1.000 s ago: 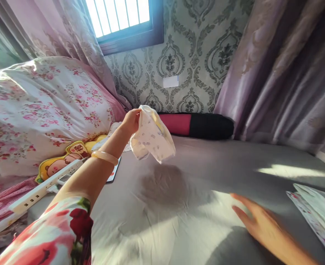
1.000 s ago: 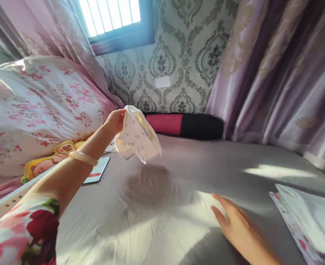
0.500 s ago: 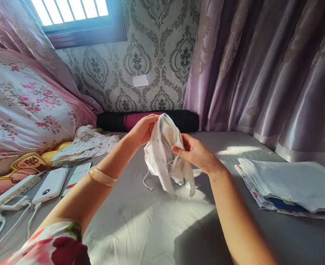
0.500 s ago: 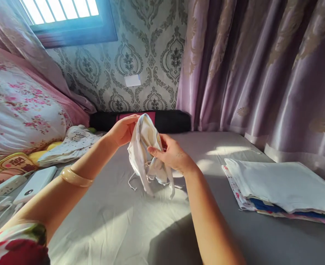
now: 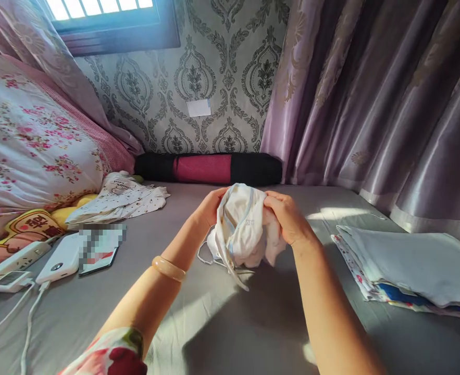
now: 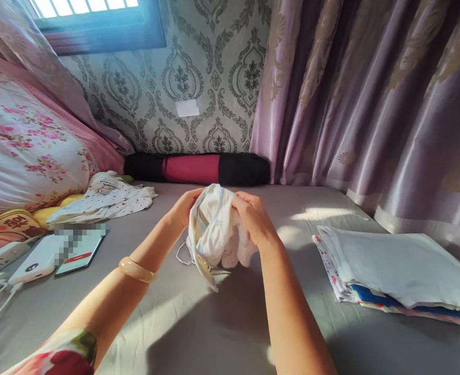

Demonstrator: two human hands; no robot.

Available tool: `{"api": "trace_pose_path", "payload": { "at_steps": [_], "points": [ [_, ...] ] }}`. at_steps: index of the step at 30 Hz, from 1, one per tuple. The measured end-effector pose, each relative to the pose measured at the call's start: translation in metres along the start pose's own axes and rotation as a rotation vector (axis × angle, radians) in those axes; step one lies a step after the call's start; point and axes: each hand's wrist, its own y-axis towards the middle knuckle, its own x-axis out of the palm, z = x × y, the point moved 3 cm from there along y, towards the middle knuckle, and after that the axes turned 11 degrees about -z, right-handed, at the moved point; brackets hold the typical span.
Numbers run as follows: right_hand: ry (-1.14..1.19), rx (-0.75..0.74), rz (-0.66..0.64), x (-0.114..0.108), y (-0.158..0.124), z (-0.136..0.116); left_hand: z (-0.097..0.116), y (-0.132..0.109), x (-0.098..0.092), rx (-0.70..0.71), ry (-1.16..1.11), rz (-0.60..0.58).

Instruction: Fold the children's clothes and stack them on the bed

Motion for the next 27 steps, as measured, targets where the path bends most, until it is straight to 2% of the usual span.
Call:
{"api": "trace_pose_path", "payload": {
  "at_steps": [3, 5, 8, 11, 13, 15, 17, 19, 22, 25, 27],
  "points": [
    [-0.057, 0.045, 0.065, -0.011, -0.003, -0.001, -0.024, 0.000, 0.009, -0.012, -0.100, -0.129],
    [-0.097, 0.068, 0.097, -0.020, -0.006, 0.000, -0.034, -0.003, 0.012, 0.036, -0.059, -0.137],
    [-0.134, 0.072, 0.141, -0.031, -0.009, -0.002, -0.038, -0.010, 0.014, 0.066, 0.144, -0.091],
    [-0.178, 0.075, 0.183, -0.039, -0.012, -0.006, -0.038, -0.018, 0.020, 0.002, 0.474, -0.090],
    [-0.200, 0.078, 0.213, -0.043, -0.013, -0.008, -0.036, -0.021, 0.023, -0.040, 0.733, 0.008],
    [-0.211, 0.080, 0.227, -0.046, -0.014, -0.008, -0.031, -0.022, 0.026, -0.025, 0.956, 0.141],
    [-0.221, 0.076, 0.232, -0.049, -0.014, -0.008, -0.026, -0.022, 0.027, -0.001, 1.066, 0.188],
    [-0.250, 0.066, 0.241, -0.052, -0.014, -0.007, -0.021, -0.024, 0.023, -0.027, 1.035, 0.156],
    [-0.319, 0.065, 0.250, -0.057, -0.016, -0.007, -0.008, -0.034, 0.005, -0.088, 0.854, 0.130],
    [-0.362, 0.066, 0.246, -0.061, -0.017, -0.008, 0.006, -0.049, -0.018, -0.104, 0.656, 0.160],
    [-0.364, 0.051, 0.251, -0.061, -0.017, -0.008, 0.014, -0.057, -0.030, -0.060, 0.534, 0.193]
  ]
}}
